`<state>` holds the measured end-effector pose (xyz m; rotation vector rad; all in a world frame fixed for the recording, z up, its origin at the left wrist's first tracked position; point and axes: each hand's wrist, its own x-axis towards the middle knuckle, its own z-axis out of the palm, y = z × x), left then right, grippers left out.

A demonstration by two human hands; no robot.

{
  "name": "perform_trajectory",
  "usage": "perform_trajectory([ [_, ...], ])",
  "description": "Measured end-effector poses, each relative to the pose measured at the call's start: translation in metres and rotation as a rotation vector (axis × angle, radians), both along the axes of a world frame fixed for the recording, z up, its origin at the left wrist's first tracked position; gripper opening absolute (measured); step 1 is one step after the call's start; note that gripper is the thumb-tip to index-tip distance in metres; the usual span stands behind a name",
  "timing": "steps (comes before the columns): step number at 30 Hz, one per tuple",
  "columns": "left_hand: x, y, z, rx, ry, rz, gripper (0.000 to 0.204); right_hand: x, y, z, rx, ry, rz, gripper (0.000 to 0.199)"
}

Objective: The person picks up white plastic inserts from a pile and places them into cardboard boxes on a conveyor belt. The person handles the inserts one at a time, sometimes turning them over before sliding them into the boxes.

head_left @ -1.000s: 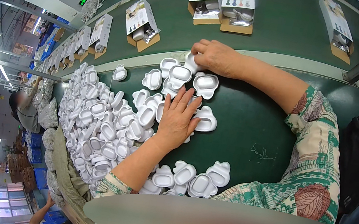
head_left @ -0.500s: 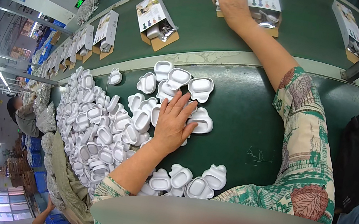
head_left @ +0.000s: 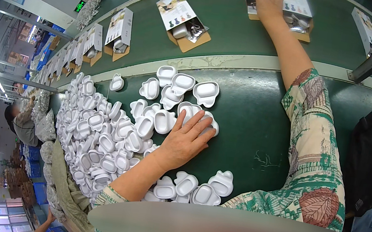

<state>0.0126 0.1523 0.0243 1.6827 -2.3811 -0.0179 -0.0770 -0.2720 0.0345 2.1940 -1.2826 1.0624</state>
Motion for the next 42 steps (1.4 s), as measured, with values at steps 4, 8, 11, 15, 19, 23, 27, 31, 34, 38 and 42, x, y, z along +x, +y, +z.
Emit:
perform_trajectory([
  [4, 0.003, -0.011, -0.01, -0.074, -0.071, -0.024, 0.041, -0.001, 0.02, -0.014, -0.064, -0.031, 0.308, 0.011],
  [8, 0.009, -0.007, -0.003, -0.077, -0.118, 0.011, 0.027, -0.005, 0.153, -0.019, 0.228, 0.046, 1.188, 0.018],
  [11, 0.004, -0.012, 0.009, -0.114, -0.076, 0.014, 0.026, -0.017, 0.2, -0.027, 0.268, 0.227, 1.451, 0.021],
  [15, 0.005, -0.033, 0.041, -0.274, 0.11, 0.083, 0.028, -0.02, 0.189, -0.037, 0.071, 0.34, 1.34, 0.012],
  [19, 0.06, -0.059, 0.04, -0.485, 0.105, 0.288, 0.019, -0.024, 0.16, -0.021, -0.145, 0.246, 1.023, 0.012],
  [23, 0.135, -0.085, 0.023, -0.57, -0.044, 0.413, 0.016, -0.033, 0.126, -0.009, -0.15, 0.264, 0.612, 0.009],
  [27, 0.183, -0.128, 0.01, -0.562, -0.144, 0.495, 0.015, -0.035, 0.088, -0.014, -0.103, 0.256, 0.461, 0.008],
  [31, 0.2, -0.167, 0.012, -0.531, -0.243, 0.542, 0.015, -0.035, 0.07, -0.014, -0.111, 0.165, 0.394, 0.007],
  [34, 0.201, -0.189, 0.011, -0.488, -0.248, 0.625, 0.014, -0.033, 0.074, -0.014, -0.165, 0.105, 0.378, 0.009],
  [38, 0.2, -0.212, 0.01, -0.453, -0.266, 0.738, 0.016, -0.019, 0.115, -0.019, -0.229, 0.097, 0.714, 0.011],
  [42, 0.183, -0.222, 0.009, -0.447, -0.372, 0.885, 0.024, 0.0, 0.172, -0.026, -0.243, 0.144, 1.127, 0.012],
])
